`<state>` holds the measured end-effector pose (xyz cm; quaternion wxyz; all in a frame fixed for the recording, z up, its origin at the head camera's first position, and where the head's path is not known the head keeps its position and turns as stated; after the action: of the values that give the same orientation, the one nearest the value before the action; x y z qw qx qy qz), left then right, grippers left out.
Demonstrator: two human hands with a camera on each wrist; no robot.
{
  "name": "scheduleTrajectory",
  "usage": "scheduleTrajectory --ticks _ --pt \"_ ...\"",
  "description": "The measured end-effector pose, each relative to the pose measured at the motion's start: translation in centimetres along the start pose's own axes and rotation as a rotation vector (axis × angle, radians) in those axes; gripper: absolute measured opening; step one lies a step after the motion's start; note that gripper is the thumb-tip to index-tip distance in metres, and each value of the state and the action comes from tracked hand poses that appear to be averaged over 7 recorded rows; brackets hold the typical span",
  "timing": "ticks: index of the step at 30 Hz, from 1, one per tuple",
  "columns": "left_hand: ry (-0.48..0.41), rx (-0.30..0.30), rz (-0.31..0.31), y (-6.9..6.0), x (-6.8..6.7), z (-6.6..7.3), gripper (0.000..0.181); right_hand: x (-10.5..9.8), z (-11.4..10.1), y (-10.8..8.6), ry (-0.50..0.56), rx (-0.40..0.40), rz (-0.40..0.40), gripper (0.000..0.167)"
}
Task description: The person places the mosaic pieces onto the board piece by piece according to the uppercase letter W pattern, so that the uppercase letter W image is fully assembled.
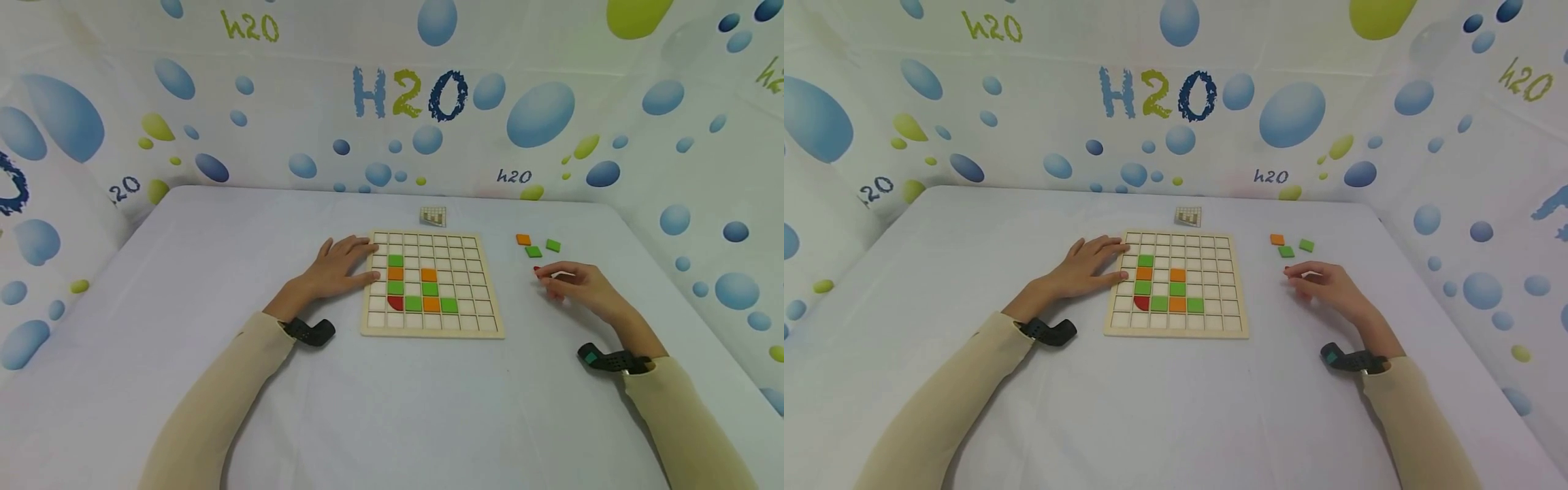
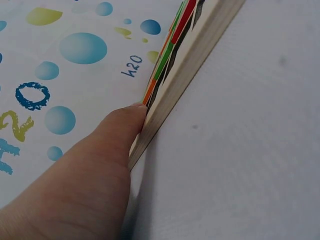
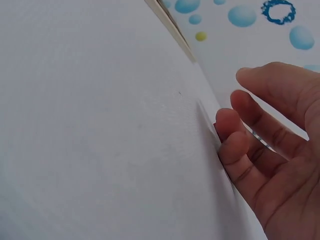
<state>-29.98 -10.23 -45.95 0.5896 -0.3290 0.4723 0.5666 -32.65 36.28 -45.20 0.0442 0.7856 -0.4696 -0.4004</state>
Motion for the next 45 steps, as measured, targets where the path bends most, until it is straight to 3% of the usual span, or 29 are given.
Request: scheduleTrajectory --ticks 11,17,23,35,45 --pt "-0.002 -0.001 0.004 0.2 -0.1 0.0 0.068 -0.1 1.0 0.1 -0.064 0.053 0.103 0.031" --pt "0.001 -0.002 0.005 0.2 -0.2 0.1 0.068 -0.1 0.9 0.2 -0.12 0.11 0.078 0.04" --pt "-0.006 -0.008 0.005 0.2 -0.3 0.1 0.067 -0.2 1.2 0.6 -0.102 0.084 0.061 0.045" --pt "-0.009 -0.003 0.011 0.2 -0.1 0.2 0.067 0.2 0.9 1.0 -0.215 0.11 -0.016 0.039" --pt "-0.001 -0.009 0.008 0.4 0.0 0.3 0.067 0.9 0.4 1.4 -0.268 0.103 -0.015 0.036"
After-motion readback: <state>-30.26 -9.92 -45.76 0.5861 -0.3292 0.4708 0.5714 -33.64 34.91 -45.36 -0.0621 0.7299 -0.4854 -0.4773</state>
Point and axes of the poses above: each hand's wrist, its own y-axis towards the middle knuckle, its own x-axis out of the palm, z = x × y, the point moved 2 cm from there along y, towards the middle knuckle, and after that the axes turned 15 degrees about -x, right-handed, at the moved point
